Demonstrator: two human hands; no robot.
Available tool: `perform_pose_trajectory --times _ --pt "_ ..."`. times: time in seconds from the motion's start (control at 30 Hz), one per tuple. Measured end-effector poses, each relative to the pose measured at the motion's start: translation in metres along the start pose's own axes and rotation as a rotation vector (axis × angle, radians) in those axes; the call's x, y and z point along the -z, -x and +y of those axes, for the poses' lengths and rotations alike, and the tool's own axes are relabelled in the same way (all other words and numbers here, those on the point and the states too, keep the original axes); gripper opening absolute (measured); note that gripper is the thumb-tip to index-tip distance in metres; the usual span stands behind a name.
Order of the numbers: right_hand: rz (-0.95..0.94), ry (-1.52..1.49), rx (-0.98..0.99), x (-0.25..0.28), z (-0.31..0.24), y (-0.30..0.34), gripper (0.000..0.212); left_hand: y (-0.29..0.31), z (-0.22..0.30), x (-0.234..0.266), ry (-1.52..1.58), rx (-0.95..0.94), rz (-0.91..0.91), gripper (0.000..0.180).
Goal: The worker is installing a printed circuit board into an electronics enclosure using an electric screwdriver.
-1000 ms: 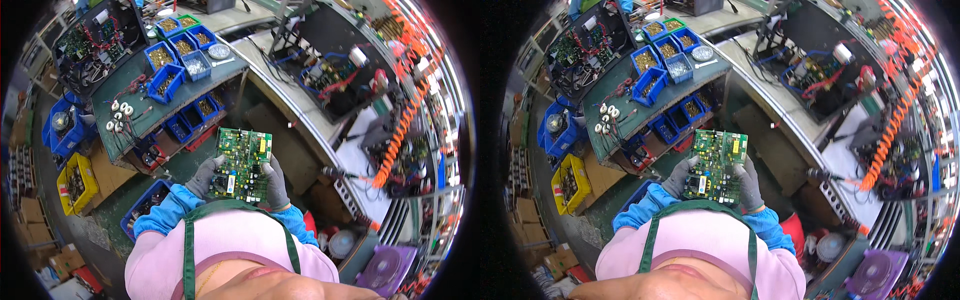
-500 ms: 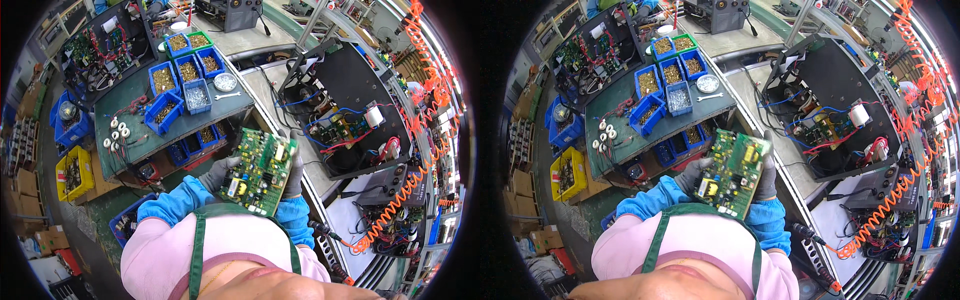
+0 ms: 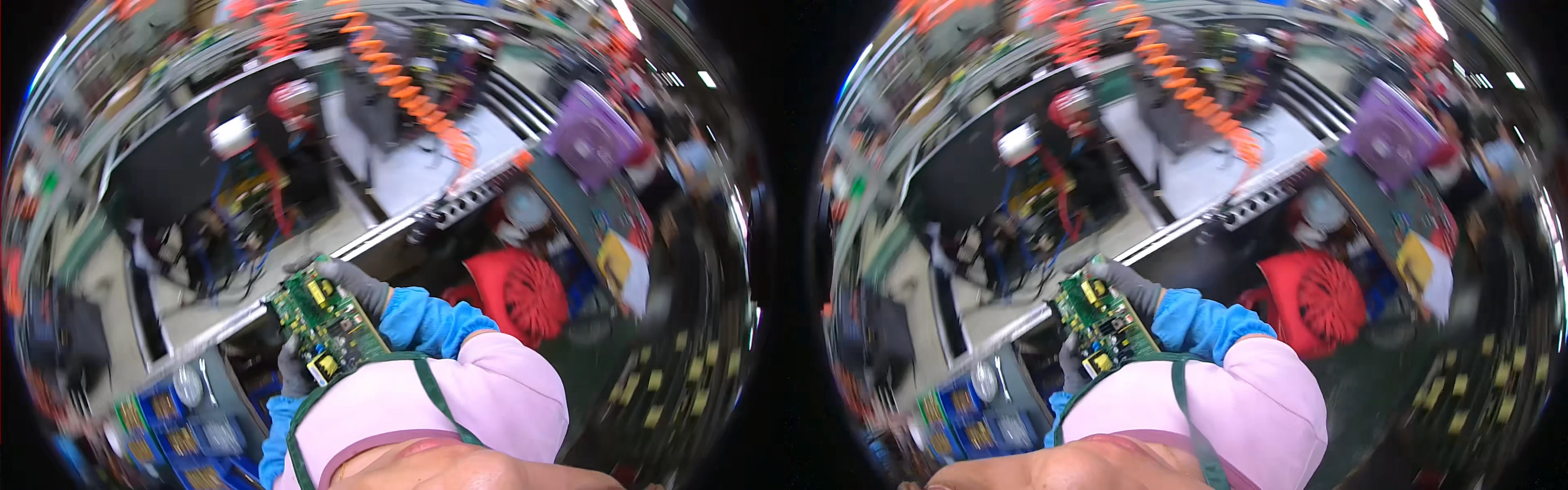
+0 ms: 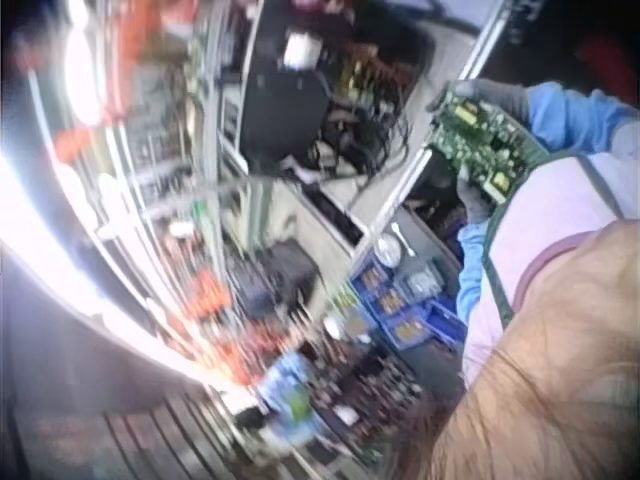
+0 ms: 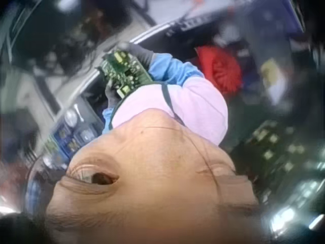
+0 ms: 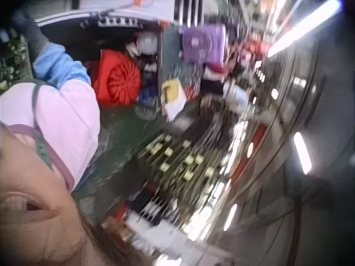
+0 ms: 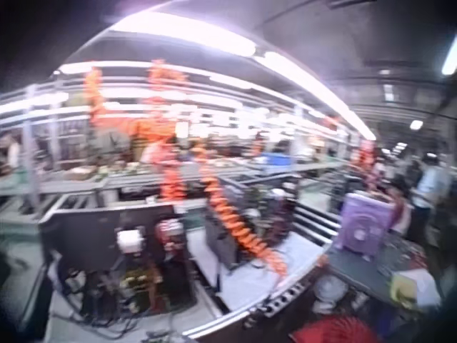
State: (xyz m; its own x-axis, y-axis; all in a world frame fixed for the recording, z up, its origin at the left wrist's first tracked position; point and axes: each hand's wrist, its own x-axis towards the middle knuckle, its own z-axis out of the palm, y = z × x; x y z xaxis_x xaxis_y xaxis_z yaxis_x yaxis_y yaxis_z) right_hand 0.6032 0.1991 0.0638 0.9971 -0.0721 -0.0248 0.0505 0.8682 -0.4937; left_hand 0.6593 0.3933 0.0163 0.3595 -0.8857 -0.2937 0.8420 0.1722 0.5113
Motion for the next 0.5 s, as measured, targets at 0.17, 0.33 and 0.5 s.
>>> perform_pose_trajectory --times 0.17,0.33,0.5 --pt "0.155 -0.012 0.343 0.008 -0.014 0.038 0.051 -0.045 0.013 0.022 -0.165 0.202 -0.028 0.047" --pt "0.474 -0.194 0.636 0.021 0.011 0.067 0.038 -0.08 0.009 0.022 -0.279 0.49 -0.239 0.051" --pt "0.643 -0.141 0.887 0.019 0.023 0.1 0.038 -0.092 0.0 -0.01 -0.312 0.807 -0.342 0.056"
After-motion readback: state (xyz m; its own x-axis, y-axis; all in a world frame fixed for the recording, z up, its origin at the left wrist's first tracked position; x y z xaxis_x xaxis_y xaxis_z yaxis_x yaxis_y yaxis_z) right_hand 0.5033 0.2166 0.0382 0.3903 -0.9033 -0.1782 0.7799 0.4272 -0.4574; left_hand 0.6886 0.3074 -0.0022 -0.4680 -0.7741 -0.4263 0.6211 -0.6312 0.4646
